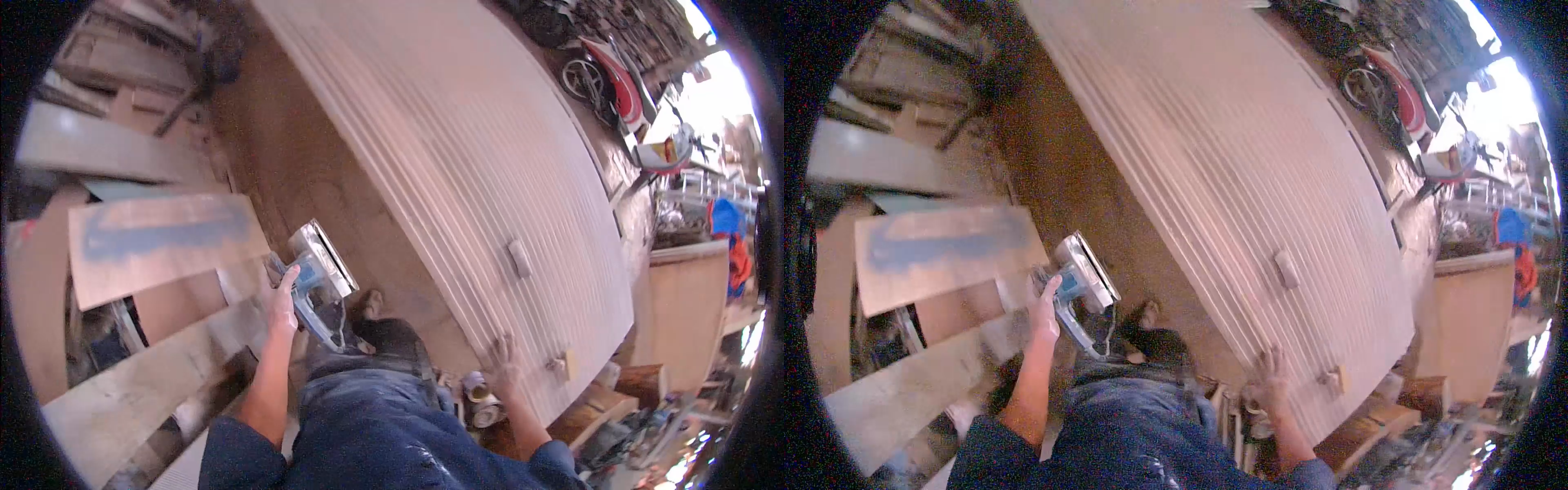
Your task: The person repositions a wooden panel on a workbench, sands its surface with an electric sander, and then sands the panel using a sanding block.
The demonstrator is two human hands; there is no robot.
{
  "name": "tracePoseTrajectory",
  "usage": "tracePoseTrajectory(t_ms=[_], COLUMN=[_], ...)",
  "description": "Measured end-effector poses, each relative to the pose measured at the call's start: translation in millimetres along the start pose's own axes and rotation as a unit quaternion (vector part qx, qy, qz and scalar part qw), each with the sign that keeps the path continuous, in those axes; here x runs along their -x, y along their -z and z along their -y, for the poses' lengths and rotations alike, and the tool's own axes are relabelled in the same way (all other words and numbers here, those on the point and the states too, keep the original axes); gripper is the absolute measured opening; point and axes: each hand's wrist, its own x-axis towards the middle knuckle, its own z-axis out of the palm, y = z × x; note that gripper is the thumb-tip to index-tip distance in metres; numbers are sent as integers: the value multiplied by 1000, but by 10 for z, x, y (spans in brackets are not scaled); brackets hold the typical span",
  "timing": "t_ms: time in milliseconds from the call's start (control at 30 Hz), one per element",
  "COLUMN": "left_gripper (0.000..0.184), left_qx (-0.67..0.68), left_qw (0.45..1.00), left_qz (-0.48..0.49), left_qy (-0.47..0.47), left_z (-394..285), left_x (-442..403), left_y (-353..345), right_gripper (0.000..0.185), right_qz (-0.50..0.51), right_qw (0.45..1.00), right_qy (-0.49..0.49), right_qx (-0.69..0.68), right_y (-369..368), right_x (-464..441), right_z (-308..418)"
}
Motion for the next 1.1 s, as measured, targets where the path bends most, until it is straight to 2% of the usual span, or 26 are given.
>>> tracePoseTrajectory(t_ms=[67, 133, 167, 233, 333, 400, 467, 533, 567, 633, 667, 700, 733, 800, 867, 933, 967, 1000, 1067, 1100], left_gripper=[93, 93, 92, 91, 87, 85, 79, 76, 72, 68, 63, 59, 59, 55, 58, 61, 62, 63, 70, 70], left_qx=[-11, -56, -41, -21, -2, -8, 12, 1, 18, 10, 31, 51, 32, 38, 12, 15, 22, 28, -40, -34], left_qw=[999, 994, 994, 993, 992, 990, 991, 988, 989, 985, 987, 988, 985, 979, 983, 983, 981, 975, 993, 994], left_qz=[34, -18, 17, 32, 39, 44, 81, 128, 136, 169, 159, 146, 165, 179, 174, 158, 152, 148, 26, 20], left_qy=[-26, -93, -95, -107, -120, -131, -108, -87, -63, -26, -5, 14, 21, 85, 53, 87, 123, 162, 106, 103], left_z=[310, 3, -27, -419, -802, -914, -967, -1013, -1041, -967, -918, -916, -930, -945, -783, -661, -572, -498, -628, -520], left_x=[-316, 80, -91, 98, 69, -56, -205, -255, -213, -243, -332, -418, -447, -469, -714, -661, -754, -825, -508, -565], left_y=[248, 2, 63, -144, -272, -294, -365, -437, -430, -411, -379, -368, -375, -351, -249, -245, -205, -193, -388, -380], right_gripper=[66, 65, 65, 65, 64, 63, 57, 48, 48, 65, 74, 76, 67, 72, 64, 64, 67, 73, 74, 71], right_qz=[17, -50, -100, -140, -68, -9, -249, -327, -219, -73, -81, -62, -56, 122, 157, 126, 113, 85, 105, 105], right_qw=[996, 985, 975, 960, 882, 797, 784, 832, 850, 851, 885, 902, 906, 918, 910, 923, 928, 937, 936, 941], right_qy=[-79, -151, -187, -226, -444, -576, -483, -359, -292, -137, -57, 8, 42, 49, 106, 68, 20, 17, 24, 35], right_qx=[-38, -62, -68, -84, -141, -180, -300, -268, -379, -502, -455, -427, -418, -374, -369, -356, -355, -338, -334, -320], right_y=[-61, -234, -338, -310, 35, 260, 730, 582, 1289, 1807, 1758, 1733, 1572, 1565, 1385, 1370, 1365, 1388, 1239, 1142], right_x=[635, 1304, 1607, 1799, 1696, 1575, 1131, 277, -177, -971, -1292, -1635, -1947, -2419, -2742, -2712, -2733, -2762, -2897, -2893], right_z=[-232, -596, -741, -769, -430, -236, 348, 769, 1270, 2179, 2632, 3030, 3386, 3718, 3762, 3655, 3656, 3652, 3653, 3639])
